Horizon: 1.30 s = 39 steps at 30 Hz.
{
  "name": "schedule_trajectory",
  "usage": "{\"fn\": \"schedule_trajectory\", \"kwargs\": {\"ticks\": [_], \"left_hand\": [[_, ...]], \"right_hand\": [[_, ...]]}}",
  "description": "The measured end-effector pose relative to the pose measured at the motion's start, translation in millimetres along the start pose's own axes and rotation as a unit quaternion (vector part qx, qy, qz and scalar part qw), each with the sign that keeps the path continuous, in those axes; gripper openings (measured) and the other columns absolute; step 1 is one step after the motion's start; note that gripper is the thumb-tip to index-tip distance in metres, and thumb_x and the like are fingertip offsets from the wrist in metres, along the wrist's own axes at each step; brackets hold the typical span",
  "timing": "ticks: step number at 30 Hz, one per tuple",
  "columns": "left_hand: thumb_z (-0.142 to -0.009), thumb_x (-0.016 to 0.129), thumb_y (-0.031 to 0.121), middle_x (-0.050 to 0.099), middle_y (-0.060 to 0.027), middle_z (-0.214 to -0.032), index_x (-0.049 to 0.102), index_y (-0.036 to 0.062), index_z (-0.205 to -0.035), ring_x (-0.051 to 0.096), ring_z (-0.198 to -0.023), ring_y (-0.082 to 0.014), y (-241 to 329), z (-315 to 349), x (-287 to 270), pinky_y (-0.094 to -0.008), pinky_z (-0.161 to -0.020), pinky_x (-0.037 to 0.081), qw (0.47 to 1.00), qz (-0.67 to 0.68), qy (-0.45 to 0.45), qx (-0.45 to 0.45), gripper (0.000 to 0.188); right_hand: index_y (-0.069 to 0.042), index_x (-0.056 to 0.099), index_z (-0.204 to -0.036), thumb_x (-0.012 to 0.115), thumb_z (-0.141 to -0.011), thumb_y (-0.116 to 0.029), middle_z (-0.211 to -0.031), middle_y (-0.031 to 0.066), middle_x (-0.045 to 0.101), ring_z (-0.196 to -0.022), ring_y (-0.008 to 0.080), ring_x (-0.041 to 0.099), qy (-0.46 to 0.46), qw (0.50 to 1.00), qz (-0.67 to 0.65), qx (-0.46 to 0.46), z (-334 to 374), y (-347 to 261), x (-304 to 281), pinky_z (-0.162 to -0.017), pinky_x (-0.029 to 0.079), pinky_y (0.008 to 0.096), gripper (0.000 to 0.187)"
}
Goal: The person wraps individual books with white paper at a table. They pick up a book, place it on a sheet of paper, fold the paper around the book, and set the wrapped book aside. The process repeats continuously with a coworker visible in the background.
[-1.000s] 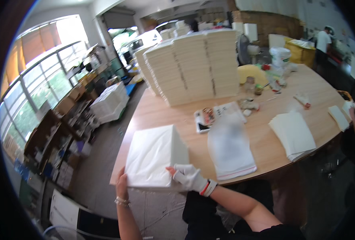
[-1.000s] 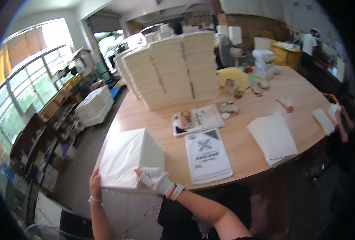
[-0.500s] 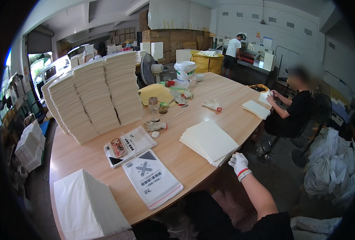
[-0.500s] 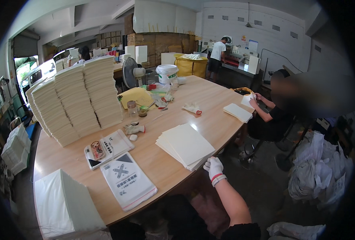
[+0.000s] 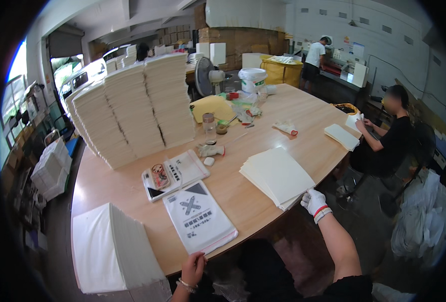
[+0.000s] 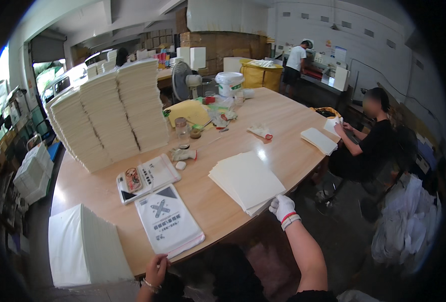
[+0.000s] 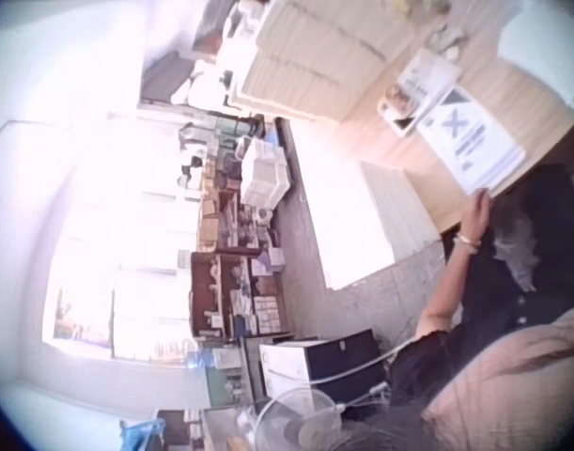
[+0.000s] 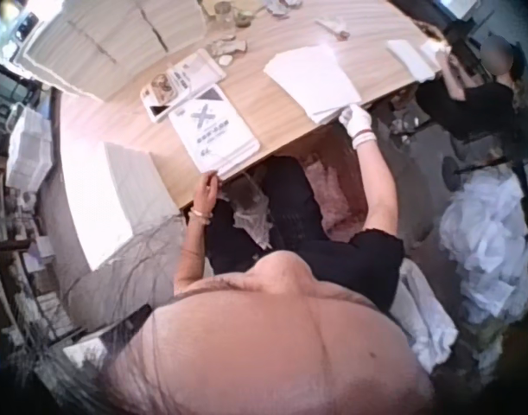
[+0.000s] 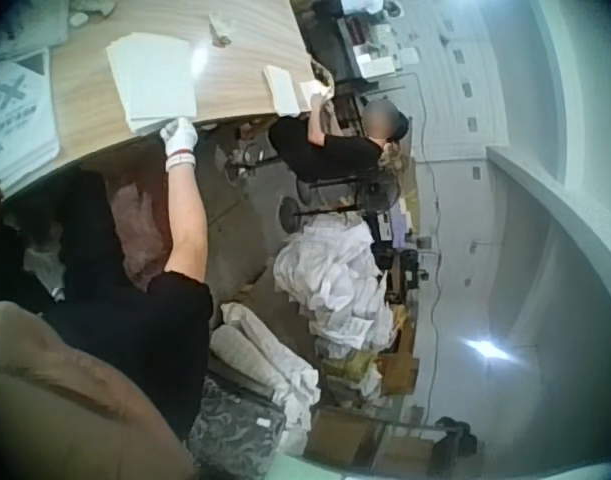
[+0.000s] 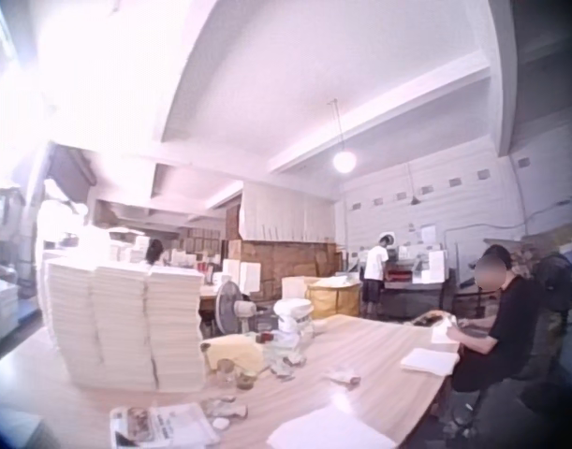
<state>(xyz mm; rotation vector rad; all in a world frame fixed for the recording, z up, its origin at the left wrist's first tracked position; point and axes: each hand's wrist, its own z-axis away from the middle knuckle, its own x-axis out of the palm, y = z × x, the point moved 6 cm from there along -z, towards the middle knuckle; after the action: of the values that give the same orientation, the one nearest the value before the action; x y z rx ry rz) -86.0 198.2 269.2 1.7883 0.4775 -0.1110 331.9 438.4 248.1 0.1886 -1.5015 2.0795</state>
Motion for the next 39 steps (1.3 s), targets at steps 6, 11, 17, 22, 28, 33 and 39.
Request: {"fn": "schedule_trajectory", "kwargs": {"ticks": [6,11,17,22,28,33,39], "left_hand": [[-0.08,0.05,0.007,0.059,-0.012,-0.079,0.053,0.0018,-0.093,0.058,-0.07,-0.0249,-13,-14,10,-0.0319,-0.062,0.047,0.985,-0.16,-0.05,0.044,0.015],[-0.071,0.05,0.004,0.054,-0.0163,-0.101,0.054,0.0038,-0.096,0.053,-0.089,-0.0304,-28,-43,20,-0.0371,-0.074,0.044,0.922,-0.385,-0.008,0.036,0.025],[-0.07,0.051,0.009,0.055,-0.0117,-0.087,0.056,0.0061,-0.081,0.052,-0.077,-0.0265,-69,-61,31,-0.0354,-0.067,0.045,0.823,-0.565,-0.044,0.049,0.012],[-0.07,0.05,0.008,0.055,-0.0111,-0.084,0.056,0.0061,-0.076,0.053,-0.077,-0.0261,-92,-76,21,-0.0342,-0.066,0.045,0.858,-0.512,-0.034,0.006,0.008],[-0.069,0.052,0.01,0.057,-0.0139,-0.09,0.058,0.0037,-0.086,0.053,-0.085,-0.0302,-90,-60,-6,-0.0366,-0.072,0.045,0.905,-0.414,0.058,0.075,0.019],[-0.079,0.049,0.016,0.059,-0.0155,-0.088,0.055,0.0005,-0.091,0.059,-0.078,-0.0278,-60,-50,-28,-0.0366,-0.065,0.047,0.932,-0.326,0.054,-0.148,0.021],[-0.085,0.045,0.015,0.06,-0.0128,-0.083,0.051,-0.0054,-0.101,0.062,-0.067,-0.0182,-85,-47,-13,-0.0252,-0.053,0.048,0.951,0.123,-0.033,-0.282,0.026]], "right_hand": [[-0.012,0.049,-0.077,0.053,-0.078,-0.014,-0.058,-0.0026,0.04,-0.045,0.0079,0.038,0.001,0.989,0.107,-0.106,8,-24,16,-0.037,0.034,0.0217,0.005],[-0.011,0.049,-0.086,0.05,-0.081,-0.016,-0.062,-0.0016,0.044,-0.044,0.0077,0.042,0.025,0.982,0.153,-0.105,6,-33,33,-0.034,0.033,0.0207,0.007],[-0.009,0.048,-0.097,0.041,-0.083,-0.011,-0.069,-0.0007,0.049,-0.043,0.0059,0.041,-0.045,0.965,0.135,-0.221,55,-40,49,-0.034,0.033,0.0198,0.016],[-0.005,0.046,-0.109,0.046,-0.082,-0.018,-0.08,0.0024,0.057,-0.055,0.0047,0.049,-0.213,0.954,0.149,-0.148,148,1,46,-0.04,0.036,0.0168,0.03],[-0.006,0.053,-0.098,0.044,-0.079,-0.016,-0.07,-0.0004,0.054,-0.048,0.0037,0.044,-0.244,0.949,0.189,0.059,173,104,12,-0.039,0.033,0.0161,0.023],[-0.008,0.049,-0.101,0.041,-0.079,-0.013,-0.063,0.0,0.049,-0.041,0.0065,0.038,-0.159,0.982,0.084,0.065,188,123,20,-0.037,0.031,0.0201,0.024],[-0.008,0.046,-0.107,0.04,-0.079,-0.013,-0.073,0.0012,0.051,-0.049,0.0072,0.045,-0.195,0.976,0.052,0.08,203,128,21,-0.042,0.038,0.0206,0.029]]}}
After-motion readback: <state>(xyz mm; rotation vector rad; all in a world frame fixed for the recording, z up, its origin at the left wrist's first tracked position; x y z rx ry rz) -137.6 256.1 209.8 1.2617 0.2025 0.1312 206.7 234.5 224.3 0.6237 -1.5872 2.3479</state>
